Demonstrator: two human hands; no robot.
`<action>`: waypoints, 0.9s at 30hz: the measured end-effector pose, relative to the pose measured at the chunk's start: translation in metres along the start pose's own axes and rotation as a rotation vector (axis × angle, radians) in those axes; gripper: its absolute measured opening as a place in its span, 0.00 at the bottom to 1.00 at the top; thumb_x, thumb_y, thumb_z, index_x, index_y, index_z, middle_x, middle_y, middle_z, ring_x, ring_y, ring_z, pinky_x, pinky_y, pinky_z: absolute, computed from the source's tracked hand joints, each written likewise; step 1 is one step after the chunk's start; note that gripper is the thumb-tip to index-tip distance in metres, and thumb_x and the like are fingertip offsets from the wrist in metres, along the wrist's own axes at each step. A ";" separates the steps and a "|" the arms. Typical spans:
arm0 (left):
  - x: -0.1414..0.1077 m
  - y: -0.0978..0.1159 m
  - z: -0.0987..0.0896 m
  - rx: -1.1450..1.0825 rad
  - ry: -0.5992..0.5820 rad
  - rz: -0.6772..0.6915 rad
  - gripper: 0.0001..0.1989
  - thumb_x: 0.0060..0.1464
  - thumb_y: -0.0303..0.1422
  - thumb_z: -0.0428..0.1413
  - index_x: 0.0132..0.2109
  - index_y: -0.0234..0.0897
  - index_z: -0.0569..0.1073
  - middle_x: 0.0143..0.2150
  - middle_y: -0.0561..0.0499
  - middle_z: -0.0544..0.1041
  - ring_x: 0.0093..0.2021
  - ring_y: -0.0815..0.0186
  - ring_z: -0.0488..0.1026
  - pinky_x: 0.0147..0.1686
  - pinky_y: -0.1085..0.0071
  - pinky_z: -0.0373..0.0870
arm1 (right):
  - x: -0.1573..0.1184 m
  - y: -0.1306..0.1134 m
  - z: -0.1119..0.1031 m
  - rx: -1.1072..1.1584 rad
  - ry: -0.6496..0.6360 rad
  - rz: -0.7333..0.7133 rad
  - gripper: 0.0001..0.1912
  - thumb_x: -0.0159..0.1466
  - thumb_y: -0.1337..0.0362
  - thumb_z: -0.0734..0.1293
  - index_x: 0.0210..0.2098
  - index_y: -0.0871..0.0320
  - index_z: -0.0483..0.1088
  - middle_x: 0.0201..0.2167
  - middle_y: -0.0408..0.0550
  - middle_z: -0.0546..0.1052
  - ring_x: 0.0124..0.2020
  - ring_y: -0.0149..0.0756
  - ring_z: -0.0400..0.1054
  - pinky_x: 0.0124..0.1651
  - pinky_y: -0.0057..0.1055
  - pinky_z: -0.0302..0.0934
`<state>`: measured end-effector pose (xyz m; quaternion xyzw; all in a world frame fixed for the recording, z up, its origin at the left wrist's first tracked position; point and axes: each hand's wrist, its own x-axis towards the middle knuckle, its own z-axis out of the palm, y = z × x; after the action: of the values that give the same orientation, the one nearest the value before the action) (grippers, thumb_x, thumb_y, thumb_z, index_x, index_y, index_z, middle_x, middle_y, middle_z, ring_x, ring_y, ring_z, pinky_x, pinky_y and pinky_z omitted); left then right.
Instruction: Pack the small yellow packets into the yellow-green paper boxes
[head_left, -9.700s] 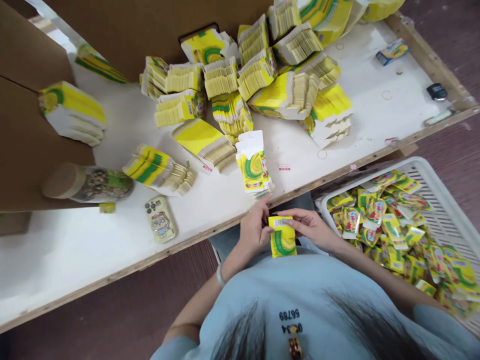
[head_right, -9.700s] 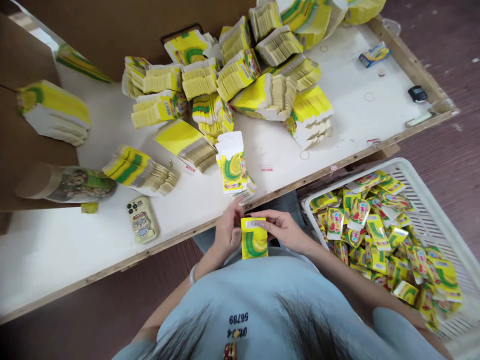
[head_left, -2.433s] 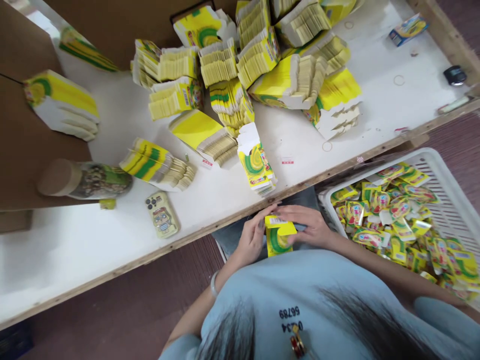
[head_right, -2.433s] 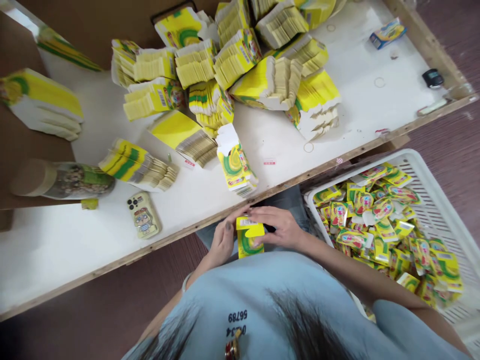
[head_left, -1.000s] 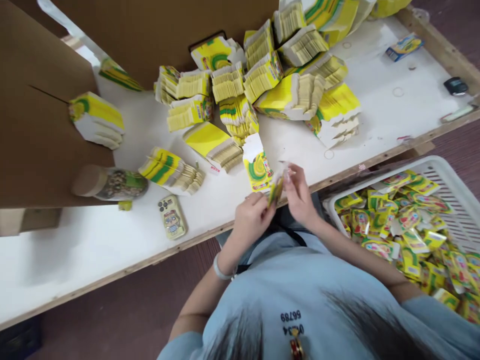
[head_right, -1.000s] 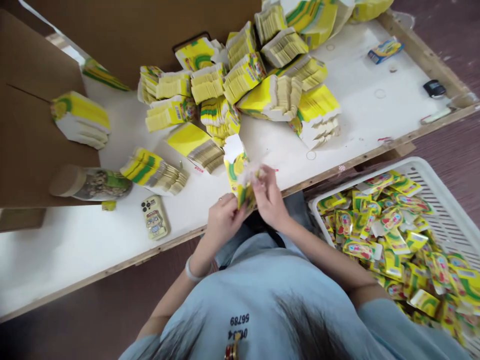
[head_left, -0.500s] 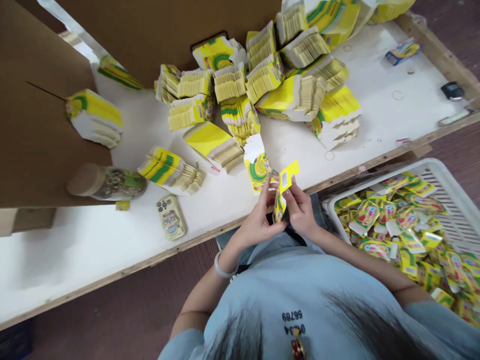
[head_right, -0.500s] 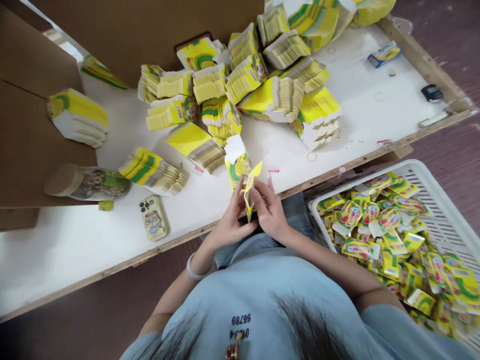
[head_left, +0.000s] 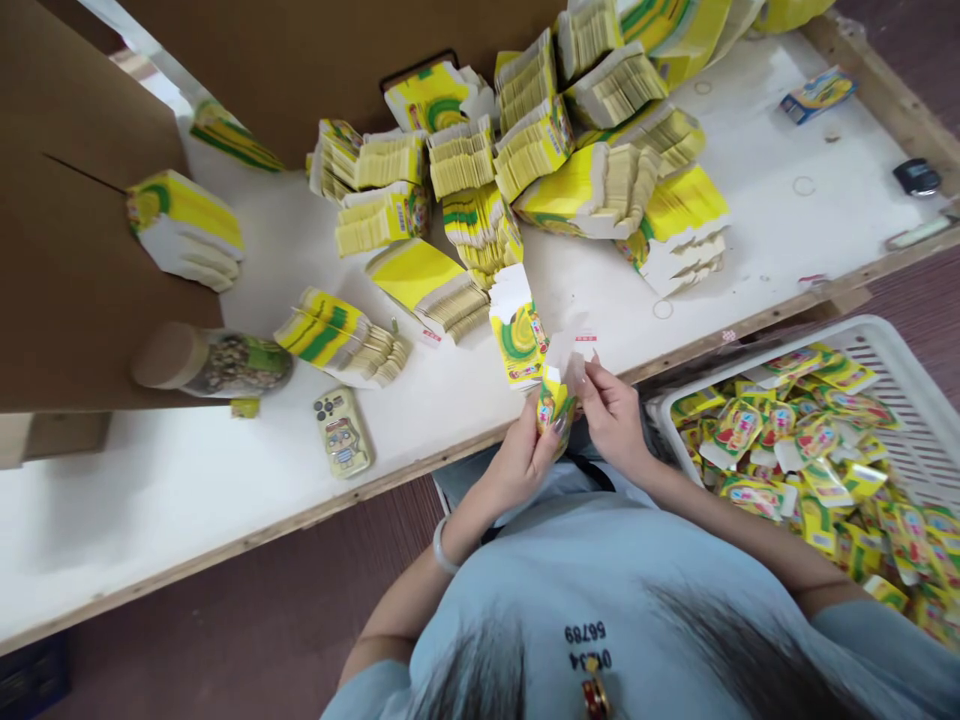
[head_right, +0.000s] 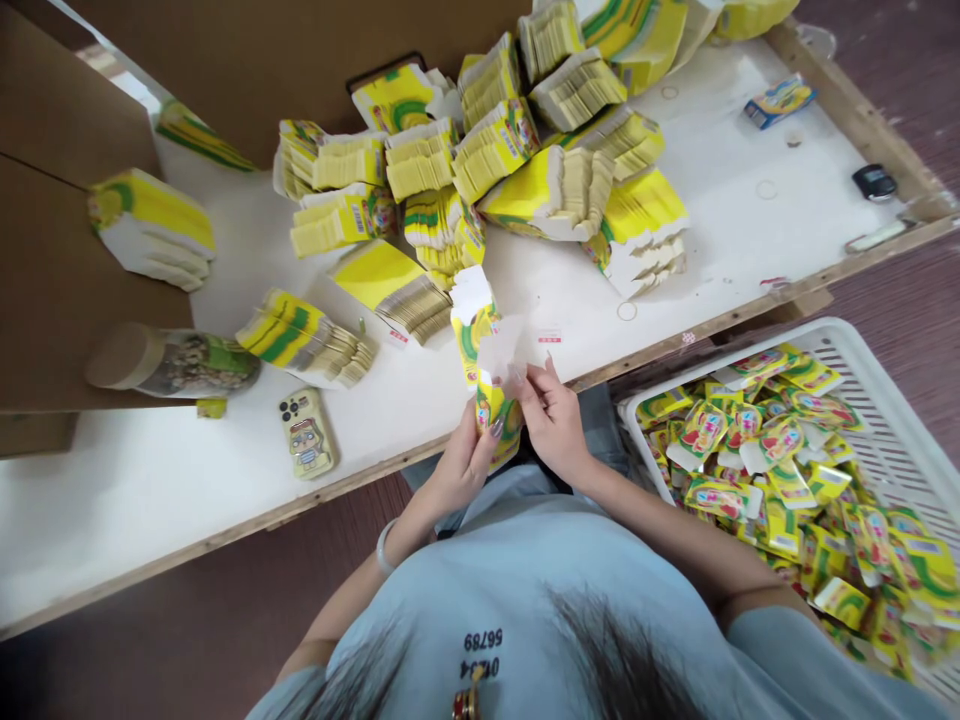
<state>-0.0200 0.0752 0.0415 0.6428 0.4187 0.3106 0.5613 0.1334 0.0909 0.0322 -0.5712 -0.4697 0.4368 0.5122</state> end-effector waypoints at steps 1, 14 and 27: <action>-0.001 -0.002 0.001 -0.023 0.019 -0.011 0.27 0.70 0.42 0.44 0.70 0.34 0.56 0.61 0.37 0.71 0.58 0.54 0.72 0.61 0.54 0.67 | -0.001 0.001 0.000 0.016 0.006 0.017 0.20 0.67 0.46 0.65 0.34 0.55 0.78 0.25 0.40 0.78 0.30 0.34 0.71 0.54 0.39 0.67; -0.031 -0.017 0.021 -0.329 0.113 -0.137 0.41 0.67 0.48 0.48 0.74 0.44 0.34 0.57 0.40 0.75 0.52 0.61 0.77 0.54 0.62 0.74 | -0.037 0.013 -0.013 0.013 -0.079 -0.165 0.18 0.65 0.58 0.71 0.53 0.52 0.69 0.43 0.51 0.81 0.40 0.38 0.78 0.46 0.35 0.73; -0.031 -0.024 0.016 -0.285 0.104 -0.169 0.30 0.66 0.47 0.51 0.69 0.40 0.57 0.49 0.44 0.79 0.43 0.64 0.77 0.46 0.67 0.74 | -0.042 0.023 -0.034 0.073 -0.205 0.005 0.11 0.69 0.55 0.65 0.48 0.52 0.72 0.36 0.46 0.80 0.33 0.33 0.76 0.35 0.28 0.71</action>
<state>-0.0250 0.0408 0.0173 0.5025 0.4514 0.3513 0.6483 0.1612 0.0426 0.0136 -0.5056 -0.5021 0.5109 0.4809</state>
